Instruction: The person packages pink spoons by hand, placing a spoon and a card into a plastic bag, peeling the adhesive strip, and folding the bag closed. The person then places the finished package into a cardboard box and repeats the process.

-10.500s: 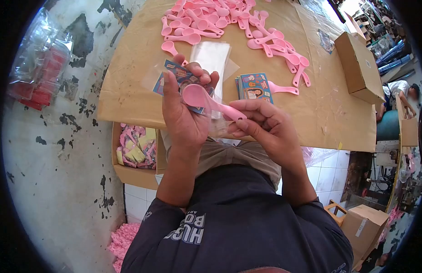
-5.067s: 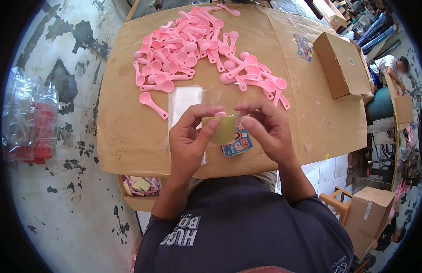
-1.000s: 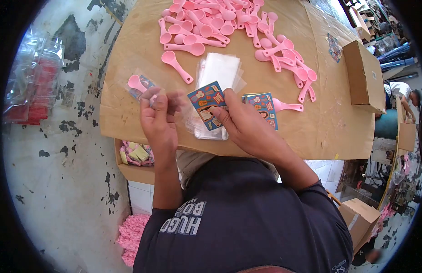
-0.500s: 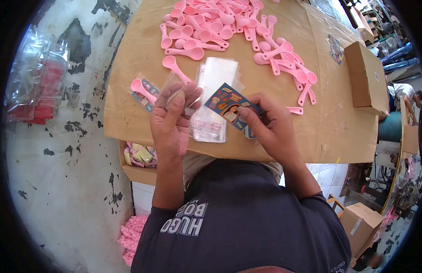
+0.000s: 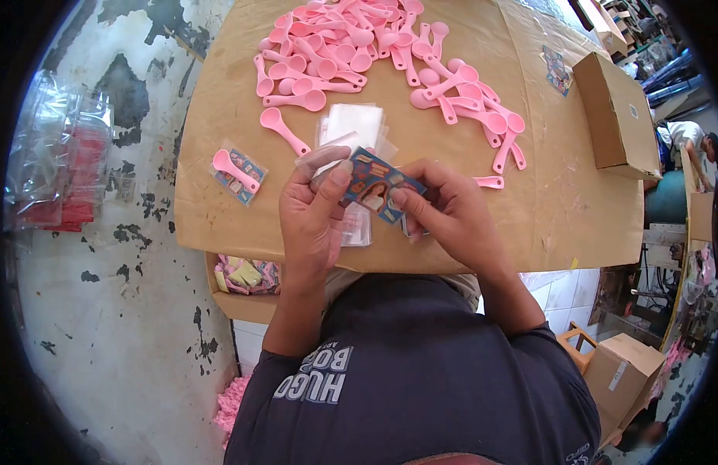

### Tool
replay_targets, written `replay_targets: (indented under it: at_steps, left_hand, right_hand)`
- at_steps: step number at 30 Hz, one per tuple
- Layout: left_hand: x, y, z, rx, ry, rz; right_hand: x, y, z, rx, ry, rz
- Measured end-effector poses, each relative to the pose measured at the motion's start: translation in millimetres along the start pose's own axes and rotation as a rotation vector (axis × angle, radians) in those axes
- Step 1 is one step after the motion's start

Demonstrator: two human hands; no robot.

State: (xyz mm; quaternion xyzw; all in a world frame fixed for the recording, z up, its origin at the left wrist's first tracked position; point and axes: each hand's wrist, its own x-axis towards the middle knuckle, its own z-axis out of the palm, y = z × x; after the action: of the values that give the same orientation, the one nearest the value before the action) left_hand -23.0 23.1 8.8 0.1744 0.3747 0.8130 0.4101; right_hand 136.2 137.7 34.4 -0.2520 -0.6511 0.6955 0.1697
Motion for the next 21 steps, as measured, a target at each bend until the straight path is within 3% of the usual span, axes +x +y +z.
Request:
replay_targets:
  at_steps: [1, 4, 10, 13, 17, 21]
  left_hand:
    - [0.0, -2.1, -0.7, -0.013, -0.007, 0.005]
    - [0.2, -4.2, -3.2, -0.001, 0.013, 0.018]
    - [-3.6, -8.8, 10.8, 0.001, -0.081, -0.005]
    - [-7.9, -8.3, 21.6, 0.034, -0.031, 0.028]
    - [-9.6, -10.4, 22.7, 0.089, -0.056, 0.096]
    - [-3.1, -1.2, 23.1, -0.071, -0.095, 0.159]
  right_hand:
    - [0.8, 3.3, 0.6, 0.177, 0.037, -0.017]
    - [1.3, 7.2, 0.4, 0.305, 0.097, -0.030]
    - [7.9, 6.0, 16.8, 0.298, 0.133, -0.123]
    - [12.2, 10.7, 23.5, 0.308, 0.180, -0.181]
    - [14.6, 8.5, 34.0, 0.294, 0.174, -0.168]
    - [8.8, 12.3, 31.9, 0.311, 0.138, -0.101]
